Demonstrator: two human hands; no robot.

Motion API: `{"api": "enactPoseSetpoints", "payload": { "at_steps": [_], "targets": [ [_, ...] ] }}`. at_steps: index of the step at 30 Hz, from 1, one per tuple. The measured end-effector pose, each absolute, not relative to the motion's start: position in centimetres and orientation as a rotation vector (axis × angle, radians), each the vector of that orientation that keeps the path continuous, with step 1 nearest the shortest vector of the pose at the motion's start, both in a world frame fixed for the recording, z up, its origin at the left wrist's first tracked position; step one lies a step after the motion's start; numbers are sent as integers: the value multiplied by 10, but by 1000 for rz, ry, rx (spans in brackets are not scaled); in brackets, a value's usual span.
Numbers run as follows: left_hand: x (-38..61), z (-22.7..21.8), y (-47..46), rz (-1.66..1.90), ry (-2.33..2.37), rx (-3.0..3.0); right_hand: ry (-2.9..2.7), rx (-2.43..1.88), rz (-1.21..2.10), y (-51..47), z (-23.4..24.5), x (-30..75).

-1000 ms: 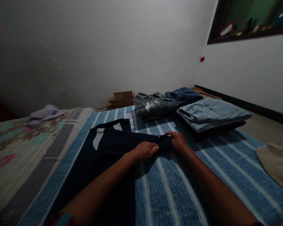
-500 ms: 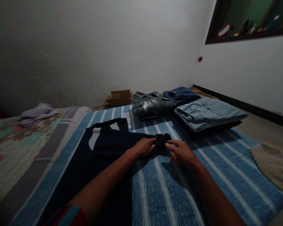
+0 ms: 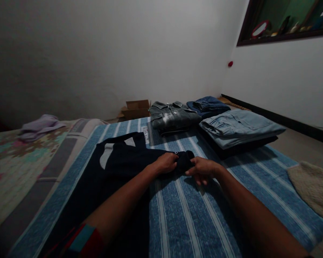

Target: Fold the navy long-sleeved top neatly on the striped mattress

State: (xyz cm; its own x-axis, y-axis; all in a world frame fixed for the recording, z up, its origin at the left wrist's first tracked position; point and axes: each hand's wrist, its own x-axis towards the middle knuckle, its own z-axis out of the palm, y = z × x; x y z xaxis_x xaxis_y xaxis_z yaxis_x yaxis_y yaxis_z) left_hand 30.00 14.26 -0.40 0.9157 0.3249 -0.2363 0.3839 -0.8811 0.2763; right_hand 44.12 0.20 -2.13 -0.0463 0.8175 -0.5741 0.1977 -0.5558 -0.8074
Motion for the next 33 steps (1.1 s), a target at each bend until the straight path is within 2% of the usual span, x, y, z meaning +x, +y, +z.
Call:
{"api": "enactPoseSetpoints", "payload": {
  "at_steps": [11, 20, 23, 28, 31, 33],
  "targets": [
    [290, -15, 124, -95, 677, 2883, -1078, -1759, 1637, -9, -24, 450],
    [284, -19, 107, 135, 710, 2975, -1049, -1839, 1481, -25, -16, 437],
    [282, -25, 105, 244, 633, 3027, -1029, -1950, 1299, -21, -7, 434],
    [279, -35, 103, 339, 552, 2999, -1149, -2241, 789, -6, 2, 426],
    [277, -39, 102, 312, 515, 2956, -1215, -2383, 499, -2, -8, 423],
    [276, -42, 101, 311, 515, 2920, -1206, -2394, 440, -3, -20, 424]
  ]
}}
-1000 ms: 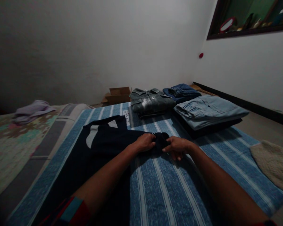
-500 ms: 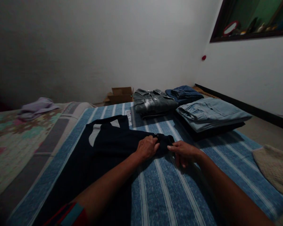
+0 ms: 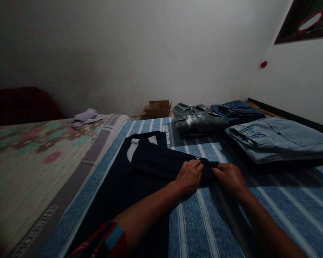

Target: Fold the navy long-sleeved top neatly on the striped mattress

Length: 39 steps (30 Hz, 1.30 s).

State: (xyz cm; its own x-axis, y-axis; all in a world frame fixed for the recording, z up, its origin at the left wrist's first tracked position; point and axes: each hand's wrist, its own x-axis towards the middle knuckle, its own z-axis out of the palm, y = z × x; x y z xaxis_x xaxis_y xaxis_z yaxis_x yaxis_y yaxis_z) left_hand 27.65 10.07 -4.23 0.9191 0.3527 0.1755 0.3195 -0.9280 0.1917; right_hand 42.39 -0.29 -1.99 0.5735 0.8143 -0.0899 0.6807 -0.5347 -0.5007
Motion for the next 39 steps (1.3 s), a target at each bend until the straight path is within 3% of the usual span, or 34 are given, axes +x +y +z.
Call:
{"api": "enactPoseSetpoints", "payload": {
  "at_steps": [5, 8, 11, 15, 18, 26, 31, 39],
  "targets": [
    [273, -47, 98, 249, 513, 2788, -1237, -2526, 406, -13, -34, 426],
    [273, -43, 99, 127, 519, 2737, -1284, -2667, -9, -16, -17, 409],
    [274, -31, 106, 9, 470, 2755, -1363, -2470, -357, -6, 6, 379],
    [267, -12, 124, -90, 331, 2814, -1598, -2046, -91, 28, 13, 348],
    [249, -3, 142, -82, 391, 2879, -1720, -2077, 34, 45, -7, 346],
    [198, -16, 187, -212, 835, 2783, -1862, -2400, -302, 35, -84, 358],
    [195, -24, 194, -193, 872, 2729, -1804, -2500, -294, 31, -86, 350],
    [179, 2, 239, -8, 941, 2843, -1809, -2539, -326, 31, -82, 348]
  ]
}}
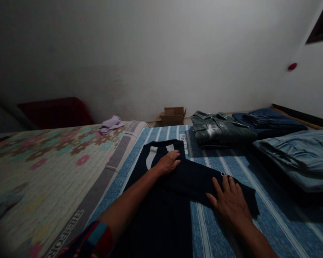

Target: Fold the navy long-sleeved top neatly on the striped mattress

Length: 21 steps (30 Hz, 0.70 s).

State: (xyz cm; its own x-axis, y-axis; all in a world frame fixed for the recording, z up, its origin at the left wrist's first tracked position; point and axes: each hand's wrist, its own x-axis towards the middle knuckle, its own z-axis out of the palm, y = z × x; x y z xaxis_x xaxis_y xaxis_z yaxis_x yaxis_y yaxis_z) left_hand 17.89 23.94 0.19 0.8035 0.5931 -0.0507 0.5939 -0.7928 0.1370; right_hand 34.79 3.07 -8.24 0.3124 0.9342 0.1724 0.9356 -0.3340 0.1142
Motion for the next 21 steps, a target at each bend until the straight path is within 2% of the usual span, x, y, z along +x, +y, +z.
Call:
{"api": "enactPoseSetpoints", "payload": {
  "at_steps": [21],
  "targets": [
    [212, 34, 274, -439, 736, 2807, -1770, -2544, -239, 31, -73, 346]
  ]
}}
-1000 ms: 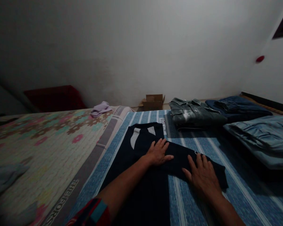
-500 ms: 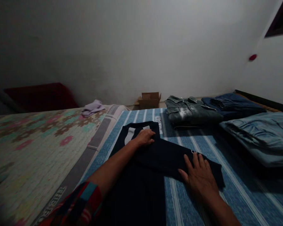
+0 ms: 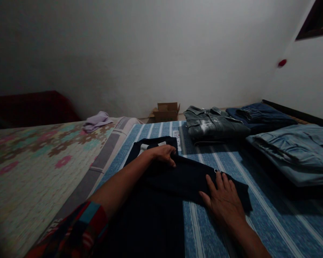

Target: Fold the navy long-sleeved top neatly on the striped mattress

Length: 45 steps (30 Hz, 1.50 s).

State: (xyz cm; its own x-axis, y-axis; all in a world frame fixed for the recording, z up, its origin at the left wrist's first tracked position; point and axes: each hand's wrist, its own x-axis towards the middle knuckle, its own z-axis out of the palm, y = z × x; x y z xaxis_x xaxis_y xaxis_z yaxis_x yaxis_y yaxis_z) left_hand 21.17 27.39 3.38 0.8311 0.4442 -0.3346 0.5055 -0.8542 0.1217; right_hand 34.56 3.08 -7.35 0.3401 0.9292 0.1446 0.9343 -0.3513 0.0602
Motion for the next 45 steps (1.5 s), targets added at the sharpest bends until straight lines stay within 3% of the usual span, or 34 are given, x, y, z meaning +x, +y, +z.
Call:
{"api": "enactPoseSetpoints", "payload": {
  "at_steps": [7, 13, 17, 21, 29, 37, 45],
  "targets": [
    [220, 33, 267, -524, 814, 2904, -1764, -2553, -233, 30, -76, 347],
    [192, 21, 207, 136, 775, 3193, -1759, -2554, -231, 30, -71, 345],
    [168, 1, 175, 23, 666, 3126, -1757, -2585, -180, 32, -68, 344],
    [155, -15, 165, 125, 653, 3042, -1788, -2618, -104, 31, -64, 348],
    [152, -34, 158, 336, 701, 3005, -1934, -2423, 93, 63, 3, 351],
    [151, -36, 157, 430, 686, 3034, -1689, -2251, 699, 195, -3, 359],
    [151, -34, 156, 502, 627, 3039, -1711, -2044, 1113, 202, -11, 370]
  ]
}}
